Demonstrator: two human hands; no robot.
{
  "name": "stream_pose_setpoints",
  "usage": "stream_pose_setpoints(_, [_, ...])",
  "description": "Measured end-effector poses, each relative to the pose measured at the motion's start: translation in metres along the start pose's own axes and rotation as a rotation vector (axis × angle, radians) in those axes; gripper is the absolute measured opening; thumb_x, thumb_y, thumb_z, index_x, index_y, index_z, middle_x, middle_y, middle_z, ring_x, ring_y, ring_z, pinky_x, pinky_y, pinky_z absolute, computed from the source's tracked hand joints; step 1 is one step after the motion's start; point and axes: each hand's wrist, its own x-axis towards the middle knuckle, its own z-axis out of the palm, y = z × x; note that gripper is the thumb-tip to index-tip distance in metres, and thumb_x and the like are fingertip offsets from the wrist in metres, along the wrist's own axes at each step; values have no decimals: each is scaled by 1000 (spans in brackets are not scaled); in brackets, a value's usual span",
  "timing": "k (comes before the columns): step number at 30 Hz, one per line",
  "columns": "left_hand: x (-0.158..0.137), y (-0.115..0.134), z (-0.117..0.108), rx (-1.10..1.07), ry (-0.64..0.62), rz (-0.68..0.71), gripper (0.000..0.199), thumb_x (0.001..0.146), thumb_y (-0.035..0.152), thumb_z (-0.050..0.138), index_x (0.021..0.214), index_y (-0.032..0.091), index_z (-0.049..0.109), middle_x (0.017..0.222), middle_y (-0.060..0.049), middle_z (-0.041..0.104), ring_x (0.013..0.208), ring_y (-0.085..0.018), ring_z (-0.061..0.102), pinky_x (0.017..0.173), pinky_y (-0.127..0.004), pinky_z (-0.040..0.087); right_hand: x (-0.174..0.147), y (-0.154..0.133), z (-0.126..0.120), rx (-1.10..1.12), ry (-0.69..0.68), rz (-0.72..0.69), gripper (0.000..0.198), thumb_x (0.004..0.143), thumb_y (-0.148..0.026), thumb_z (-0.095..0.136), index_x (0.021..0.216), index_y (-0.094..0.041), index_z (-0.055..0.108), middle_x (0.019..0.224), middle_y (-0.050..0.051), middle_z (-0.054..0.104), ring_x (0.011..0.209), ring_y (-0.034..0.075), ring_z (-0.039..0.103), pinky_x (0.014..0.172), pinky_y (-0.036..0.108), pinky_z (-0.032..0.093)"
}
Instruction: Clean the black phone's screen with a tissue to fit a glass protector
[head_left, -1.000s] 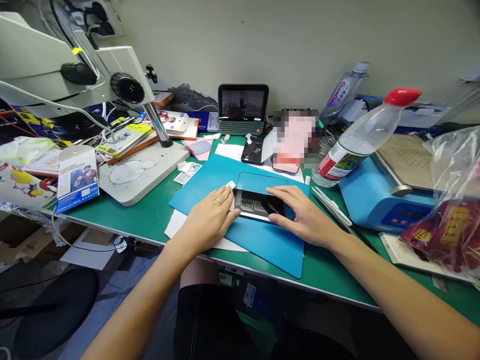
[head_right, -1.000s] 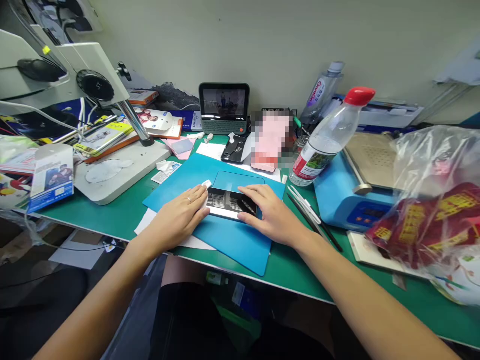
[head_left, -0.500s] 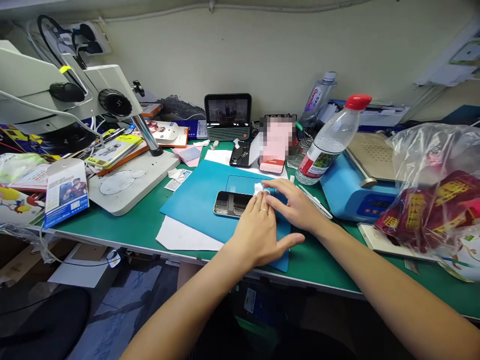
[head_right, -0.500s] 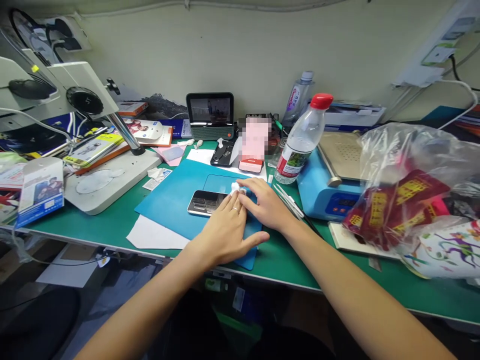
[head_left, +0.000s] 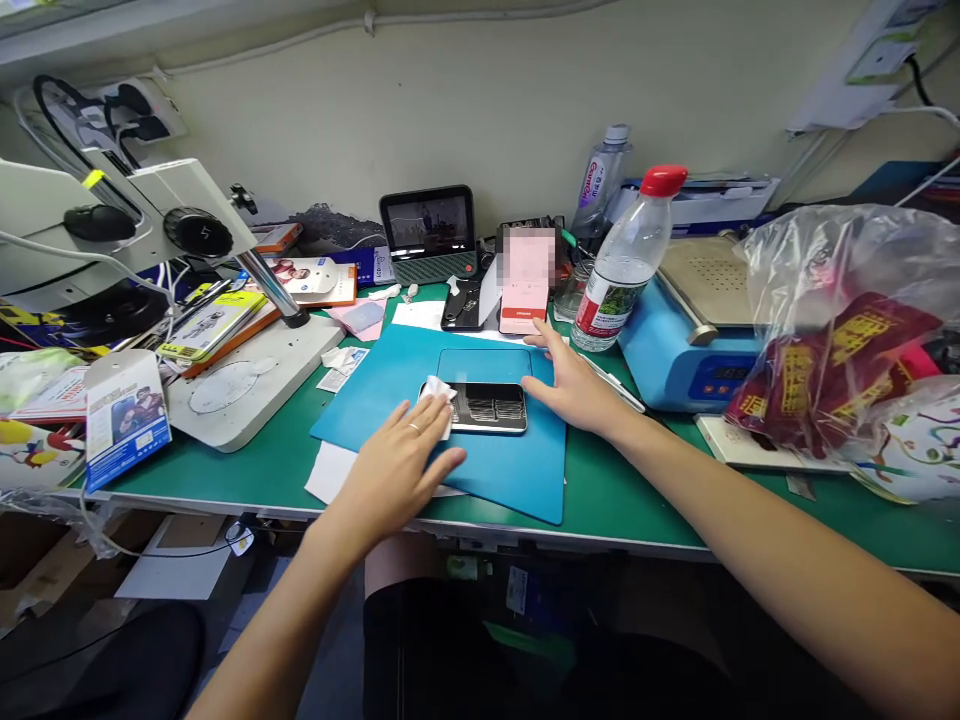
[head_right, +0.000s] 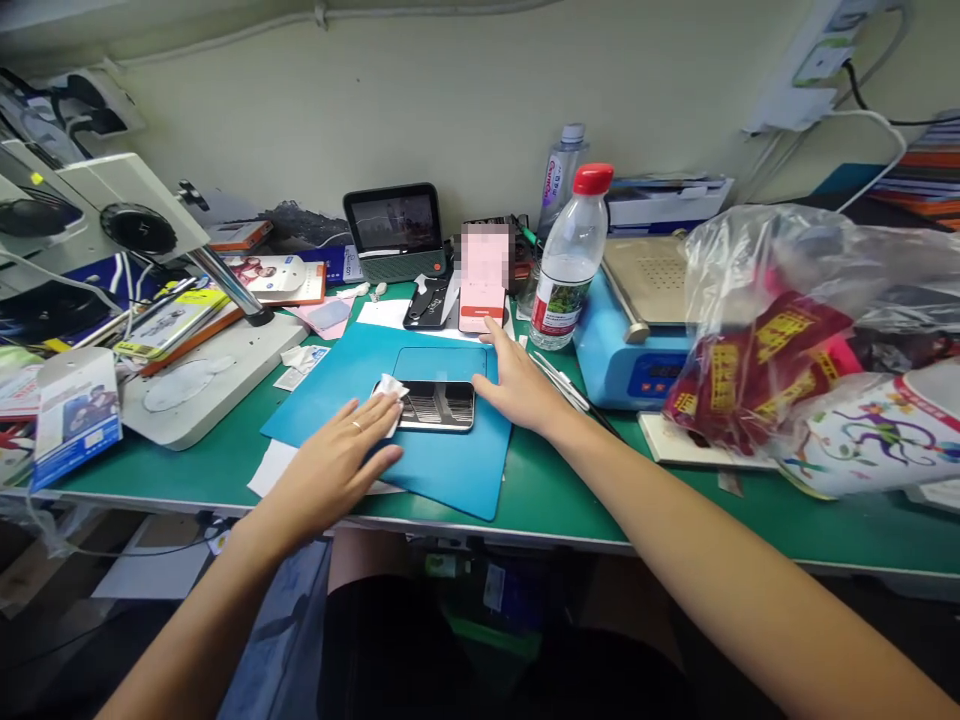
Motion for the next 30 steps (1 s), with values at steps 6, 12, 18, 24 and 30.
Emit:
stream_pose_setpoints(6, [2,-40,-7,23,37,-81,51,113,45,45,150,14,59,163,-19,53,155,-35,44,127,-60,35,1,-3,-4,-57,-81,47,81,98,-43,57,169,-23,25,163,19,52,154,37,47,126,62,37])
stream_pose_setpoints(12, [36,-65,-33,8,31,-81,27,106,38,67,127,22,70,138,-10,69,119,-26,69,104,-50,58,5,-1,-1,-60,-96,36,70,105,-57,43,166,-25,32,160,18,56,155,35,46,126,64,35])
stream_pose_setpoints(18, [107,-76,-35,-23,43,-67,33,104,38,68,132,20,67,135,-11,68,112,-26,70,95,-47,61,8,-1,-1,-69,-82,32,71,104,-62,44,165,-26,35,151,17,62,150,36,51,126,65,35])
stream_pose_setpoints(24, [121,-70,-16,-69,79,46,37,104,38,69,136,20,65,140,-12,65,119,-28,69,99,-51,60,8,-1,3,-106,-43,91,81,101,-74,38,163,-21,38,156,22,57,153,41,44,124,68,38])
stream_pose_setpoints(30, [109,-66,-13,-140,108,72,35,104,37,69,135,21,66,139,-11,66,118,-28,69,100,-50,60,10,-1,5,-99,-29,90,80,101,-76,35,161,-24,42,154,19,59,153,41,45,126,68,34])
